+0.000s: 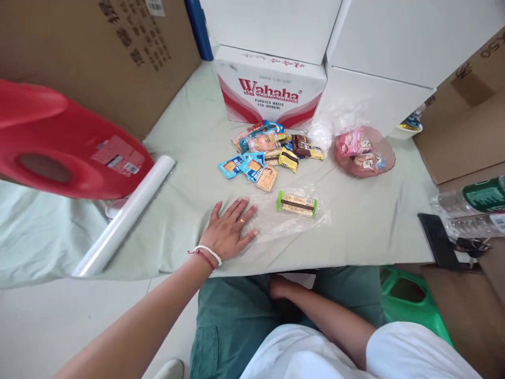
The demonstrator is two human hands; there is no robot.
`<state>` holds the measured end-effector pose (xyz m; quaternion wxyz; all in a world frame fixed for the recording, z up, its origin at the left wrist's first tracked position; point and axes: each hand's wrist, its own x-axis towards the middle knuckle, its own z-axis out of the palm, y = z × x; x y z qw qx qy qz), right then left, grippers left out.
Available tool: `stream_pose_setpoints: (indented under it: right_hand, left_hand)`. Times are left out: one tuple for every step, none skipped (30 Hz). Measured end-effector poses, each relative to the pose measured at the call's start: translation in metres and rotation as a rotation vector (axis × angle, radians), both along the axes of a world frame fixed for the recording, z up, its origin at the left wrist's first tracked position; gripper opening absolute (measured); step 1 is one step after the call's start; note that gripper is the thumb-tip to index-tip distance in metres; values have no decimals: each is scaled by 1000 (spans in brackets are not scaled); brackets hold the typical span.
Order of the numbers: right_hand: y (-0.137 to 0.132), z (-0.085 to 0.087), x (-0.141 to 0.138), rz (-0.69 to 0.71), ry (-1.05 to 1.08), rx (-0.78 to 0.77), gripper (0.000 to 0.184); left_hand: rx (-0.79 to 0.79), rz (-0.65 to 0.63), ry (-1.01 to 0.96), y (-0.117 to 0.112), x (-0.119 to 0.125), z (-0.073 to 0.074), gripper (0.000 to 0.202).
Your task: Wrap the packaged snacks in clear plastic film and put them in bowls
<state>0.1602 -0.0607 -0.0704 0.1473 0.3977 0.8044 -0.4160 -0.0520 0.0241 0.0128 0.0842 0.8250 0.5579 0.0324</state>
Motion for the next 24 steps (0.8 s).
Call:
stream_pose_setpoints:
  right_hand:
    - [-7, -2, 4, 5, -85, -10, 22]
    - [-13, -1, 12, -1, -169, -14, 23]
    - [-18, 5, 22, -6, -240, -12, 27]
    - [-22, 15, 35, -1, -284, -16, 34]
    - [-23, 30, 50, 14, -301, -39, 41]
    - [-22, 49, 67, 34, -291, -73, 46]
    - [-18, 71, 84, 63, -247, -137, 47]
    - [-11, 94, 100, 47, -148, -185, 46]
    - [-1, 116, 114, 0, -29, -181, 47]
    - [11, 135, 126, -58, 105, -122, 50]
    - [26, 150, 136, -122, 223, -29, 51]
    - [42, 159, 142, -181, 307, 95, 53]
    - [58, 163, 147, -220, 345, 224, 55]
    - [73, 163, 148, -237, 335, 331, 56]
    - [85, 160, 149, -247, 287, 406, 58]
    - [95, 154, 148, -240, 224, 446, 59]
    - [101, 148, 148, -221, 170, 456, 60]
    - [102, 143, 148, -198, 137, 449, 60]
    - [99, 138, 150, -166, 127, 434, 60]
    - [92, 135, 154, -133, 131, 421, 60]
    - [82, 134, 160, -107, 139, 412, 60]
    - [69, 135, 168, -94, 144, 403, 60]
    - [56, 137, 178, -93, 141, 385, 60]
    - [44, 140, 188, -100, 135, 356, 59]
  left_hand:
    - [-11, -3, 6, 0, 0, 0, 72]
    - [-19, -6, 9, 0, 0, 0, 75]
    - [-23, -6, 10, 1, 0, -1, 77]
    - [-24, -5, 8, 1, 0, -2, 79]
    - [-24, -4, 4, 1, 1, -3, 82]
    - [-22, -3, -2, 2, 1, -4, 83]
    - [-21, -2, -7, 2, 1, -5, 85]
    - [-21, -1, -10, 2, 1, -6, 86]
    - [-23, 1, -11, 3, 1, -7, 86]
    - [-23, 1, -10, 3, 1, -7, 87]
    - [-24, 1, -7, 3, 0, -8, 88]
    - [-22, -1, -4, 3, 1, -8, 88]
    - [-20, -2, 1, 3, 1, -8, 88]
    - [-17, -4, 7, 3, 1, -8, 88]
    - [-14, -4, 13, 3, 1, -8, 88]
    - [-11, -1, 19, 3, 2, -8, 87]
    - [-11, 3, 24, 3, 2, -7, 86]
    - [-10, 7, 28, 3, 3, -7, 86]
    - [-10, 9, 29, 3, 3, -6, 85]
    - [-10, 10, 27, 3, 3, -6, 84]
    - [-10, 9, 23, 3, 4, -6, 83]
    - [-10, 8, 18, 3, 4, -6, 83]
    - [-9, 8, 14, 3, 3, -6, 83]
    - [-9, 6, 11, 3, 3, -6, 83]
